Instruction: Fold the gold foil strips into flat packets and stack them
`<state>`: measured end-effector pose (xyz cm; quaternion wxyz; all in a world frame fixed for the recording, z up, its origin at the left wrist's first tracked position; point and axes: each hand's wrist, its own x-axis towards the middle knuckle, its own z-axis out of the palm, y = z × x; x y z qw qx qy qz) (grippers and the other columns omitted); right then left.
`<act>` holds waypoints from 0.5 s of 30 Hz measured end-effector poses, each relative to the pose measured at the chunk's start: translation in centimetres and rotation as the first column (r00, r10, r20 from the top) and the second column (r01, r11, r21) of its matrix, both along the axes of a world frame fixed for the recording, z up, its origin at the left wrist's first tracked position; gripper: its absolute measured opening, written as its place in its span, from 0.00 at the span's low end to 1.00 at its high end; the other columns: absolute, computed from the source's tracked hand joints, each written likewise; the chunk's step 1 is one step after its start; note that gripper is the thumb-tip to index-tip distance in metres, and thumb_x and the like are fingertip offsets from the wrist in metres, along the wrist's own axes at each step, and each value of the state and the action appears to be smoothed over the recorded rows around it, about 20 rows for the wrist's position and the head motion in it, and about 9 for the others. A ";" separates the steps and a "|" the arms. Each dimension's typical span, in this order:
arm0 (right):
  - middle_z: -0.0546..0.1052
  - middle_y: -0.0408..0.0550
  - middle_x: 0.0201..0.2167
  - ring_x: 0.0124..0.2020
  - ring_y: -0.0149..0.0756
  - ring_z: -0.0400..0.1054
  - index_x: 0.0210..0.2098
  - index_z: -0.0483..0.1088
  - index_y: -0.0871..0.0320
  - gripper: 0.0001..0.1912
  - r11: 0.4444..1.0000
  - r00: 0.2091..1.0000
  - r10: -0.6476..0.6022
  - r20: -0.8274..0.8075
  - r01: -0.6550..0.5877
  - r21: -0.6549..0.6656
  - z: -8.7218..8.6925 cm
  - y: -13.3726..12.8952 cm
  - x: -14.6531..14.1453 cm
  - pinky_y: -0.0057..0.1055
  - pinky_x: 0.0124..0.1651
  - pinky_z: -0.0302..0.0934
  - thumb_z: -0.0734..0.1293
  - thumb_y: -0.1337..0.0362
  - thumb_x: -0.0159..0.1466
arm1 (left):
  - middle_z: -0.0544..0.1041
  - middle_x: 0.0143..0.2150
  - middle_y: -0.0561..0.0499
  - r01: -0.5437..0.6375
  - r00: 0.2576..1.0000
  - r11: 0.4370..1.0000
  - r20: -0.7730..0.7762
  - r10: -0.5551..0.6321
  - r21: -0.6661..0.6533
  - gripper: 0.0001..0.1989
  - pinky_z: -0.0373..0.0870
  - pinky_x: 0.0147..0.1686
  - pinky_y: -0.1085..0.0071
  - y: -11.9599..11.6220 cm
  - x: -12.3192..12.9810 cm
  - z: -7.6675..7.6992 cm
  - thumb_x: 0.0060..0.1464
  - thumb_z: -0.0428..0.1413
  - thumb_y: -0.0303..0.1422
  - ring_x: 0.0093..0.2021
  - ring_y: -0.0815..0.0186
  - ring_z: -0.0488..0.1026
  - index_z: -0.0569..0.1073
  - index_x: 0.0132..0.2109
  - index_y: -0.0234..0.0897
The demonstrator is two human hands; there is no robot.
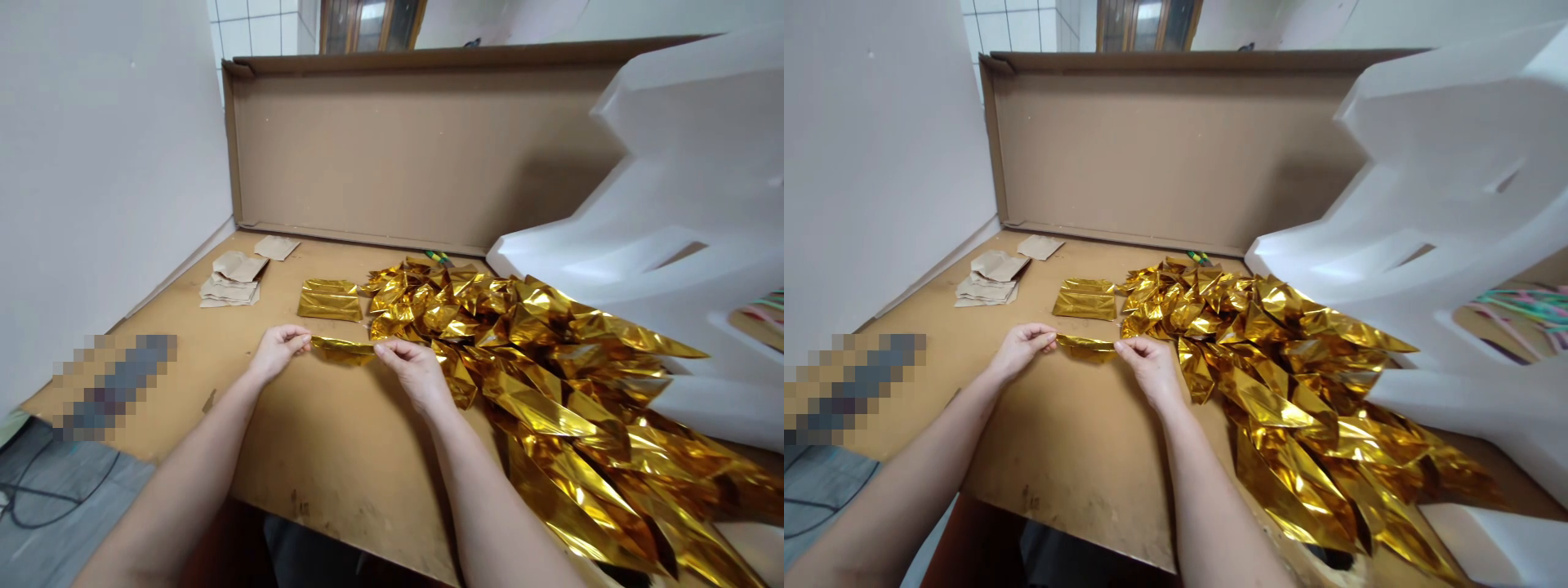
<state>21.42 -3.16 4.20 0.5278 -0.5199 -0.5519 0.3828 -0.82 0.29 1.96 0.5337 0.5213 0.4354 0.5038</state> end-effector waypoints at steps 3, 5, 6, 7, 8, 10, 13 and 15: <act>0.71 0.40 0.18 0.24 0.32 0.62 0.19 0.73 0.56 0.16 1.000 1.000 0.022 0.022 -0.023 0.012 0.1 0.0 0.0 0.32 0.33 0.56 0.71 0.49 0.45 | 0.73 0.19 0.54 -0.002 1.000 1.000 0.027 0.002 -0.006 0.14 0.65 0.26 0.74 0.0 0.0 0.1 0.35 0.65 0.40 0.21 0.72 0.67 0.76 0.27 0.33; 0.70 0.40 0.17 0.23 0.32 0.61 0.17 0.72 0.56 0.16 0.999 0.999 0.031 0.028 -0.032 0.021 0.1 0.1 0.0 0.31 0.32 0.55 0.71 0.49 0.46 | 0.73 0.18 0.54 -0.004 0.999 1.000 0.044 0.005 -0.014 0.15 0.64 0.26 0.75 -0.1 0.0 0.2 0.34 0.66 0.39 0.21 0.72 0.67 0.76 0.27 0.33; 0.70 0.40 0.17 0.23 0.32 0.61 0.17 0.71 0.56 0.16 0.999 0.999 0.033 0.029 -0.034 0.024 0.1 0.1 0.0 0.31 0.33 0.55 0.70 0.49 0.46 | 0.73 0.18 0.54 -0.006 0.999 1.000 0.048 0.006 -0.018 0.14 0.64 0.26 0.75 -0.1 0.0 0.2 0.34 0.66 0.39 0.21 0.72 0.67 0.76 0.27 0.33; 0.70 0.41 0.17 0.23 0.32 0.61 0.17 0.71 0.56 0.16 0.999 0.999 0.034 0.029 -0.035 0.027 0.0 0.1 0.0 0.32 0.33 0.55 0.70 0.49 0.46 | 0.73 0.18 0.54 -0.005 0.999 1.000 0.048 0.006 -0.020 0.14 0.65 0.26 0.75 -0.1 0.0 0.2 0.34 0.65 0.38 0.21 0.72 0.67 0.76 0.27 0.33; 0.71 0.41 0.17 0.24 0.33 0.61 0.17 0.71 0.55 0.16 0.999 0.999 0.035 0.031 -0.036 0.030 0.0 0.1 0.0 0.32 0.33 0.55 0.70 0.48 0.46 | 0.74 0.19 0.54 -0.004 0.999 1.000 0.046 0.005 -0.023 0.13 0.65 0.27 0.75 -0.1 0.0 0.2 0.35 0.65 0.38 0.21 0.72 0.67 0.76 0.27 0.33; 0.71 0.41 0.18 0.24 0.33 0.62 0.17 0.71 0.55 0.16 0.998 0.999 0.038 0.036 -0.039 0.039 -0.1 0.2 0.0 0.32 0.33 0.55 0.70 0.49 0.47 | 0.74 0.19 0.54 -0.001 0.999 1.000 0.044 0.002 -0.031 0.12 0.65 0.27 0.74 0.0 -0.1 0.2 0.36 0.65 0.36 0.21 0.72 0.68 0.76 0.28 0.33; 0.72 0.42 0.19 0.25 0.34 0.63 0.17 0.71 0.55 0.16 0.997 0.998 0.045 0.046 -0.047 0.054 -0.1 0.2 0.1 0.32 0.34 0.56 0.69 0.49 0.48 | 0.74 0.19 0.53 0.007 0.999 0.999 0.049 -0.005 -0.039 0.10 0.66 0.28 0.74 0.0 -0.2 0.2 0.37 0.64 0.35 0.22 0.72 0.68 0.76 0.28 0.33; 0.73 0.42 0.19 0.25 0.34 0.64 0.17 0.71 0.55 0.16 0.997 0.997 0.044 0.057 -0.048 0.063 -0.2 0.2 0.1 0.32 0.35 0.57 0.69 0.49 0.49 | 0.74 0.19 0.53 0.012 0.999 0.999 0.051 -0.010 -0.038 0.10 0.66 0.28 0.74 0.1 -0.2 0.1 0.38 0.64 0.34 0.22 0.72 0.68 0.76 0.28 0.33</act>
